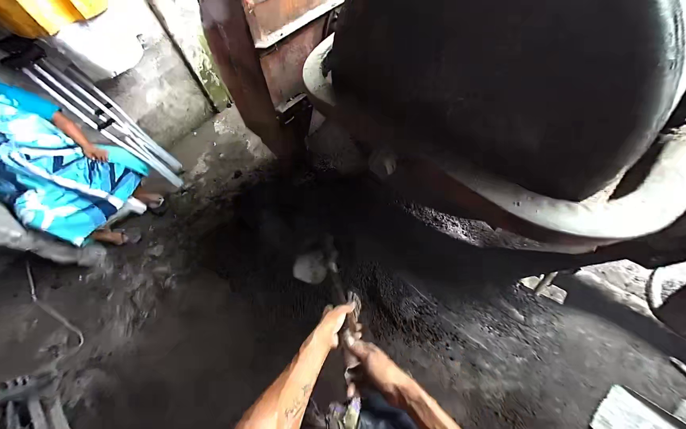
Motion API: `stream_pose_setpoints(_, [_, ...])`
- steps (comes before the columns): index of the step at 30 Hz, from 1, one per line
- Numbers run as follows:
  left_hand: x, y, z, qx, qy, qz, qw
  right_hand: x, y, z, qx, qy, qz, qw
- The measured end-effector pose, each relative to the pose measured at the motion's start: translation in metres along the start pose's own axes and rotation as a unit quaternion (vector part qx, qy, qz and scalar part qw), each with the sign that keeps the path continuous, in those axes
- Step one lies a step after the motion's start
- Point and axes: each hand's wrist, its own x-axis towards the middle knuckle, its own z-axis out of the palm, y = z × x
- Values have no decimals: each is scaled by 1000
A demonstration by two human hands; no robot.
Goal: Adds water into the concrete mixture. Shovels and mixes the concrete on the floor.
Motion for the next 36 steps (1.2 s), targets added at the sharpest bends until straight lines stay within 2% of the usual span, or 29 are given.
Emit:
stream_pose_setpoints(2, [14, 50, -21, 54, 74, 23, 996, 40, -33, -10, -26, -74, -47, 996])
stream_pose_setpoints(3, [12, 61, -36, 79, 95, 12, 992, 55, -36, -17, -17, -77, -48, 996])
stream_pose_setpoints(5, [16, 107, -58, 93, 107, 2, 990, 110, -59, -47, 35, -5, -32, 999])
stream_pose_setpoints(6, [8, 114, -67, 101, 107, -18, 989, 132, -59, -57, 72, 47, -3, 996])
stream_pose_setpoints(8, [-10, 127, -70, 140, 92, -57, 984, 178, -69, -70, 148, 123, 63, 979])
stream_pose_setpoints(10, [-17, 130, -64, 210, 55, -93, 972, 214, -84, -76, 200, 132, 91, 967])
stream_pose_setpoints(12, [-10, 124, -55, 313, -2, -110, 943, 243, -98, -82, 247, 164, 96, 950])
stream_pose_setpoints(15, [41, 119, -47, 494, -111, -93, 857, 281, -100, -119, 302, 353, 79, 882])
stream_pose_setpoints(18, [135, 133, -40, 680, -208, -7, 703, 291, -72, -178, 376, 496, 7, 782])
stream_pose_setpoints(20, [201, 154, -24, 762, -214, 89, 605, 300, -64, -232, 421, 551, -90, 715])
stream_pose_setpoints(22, [259, 182, -6, 805, -193, 163, 536, 308, -68, -284, 442, 603, -172, 641])
stream_pose_setpoints(24, [324, 215, 14, 823, -166, 233, 491, 328, -88, -326, 456, 625, -250, 582])
stream_pose_setpoints(26, [382, 246, 24, 828, -159, 280, 460, 368, -114, -351, 480, 608, -317, 547])
stream_pose_setpoints(28, [422, 271, 8, 827, -147, 303, 449, 419, -135, -361, 493, 592, -335, 542])
stream_pose_setpoints(30, [450, 298, -29, 837, -119, 304, 439, 473, -153, -348, 491, 594, -321, 551])
stream_pose_setpoints(33, [481, 333, -107, 835, -84, 308, 448, 540, -186, -297, 489, 591, -324, 554])
stream_pose_setpoints(36, [495, 369, -180, 843, -54, 306, 440, 597, -222, -245, 501, 574, -326, 560])
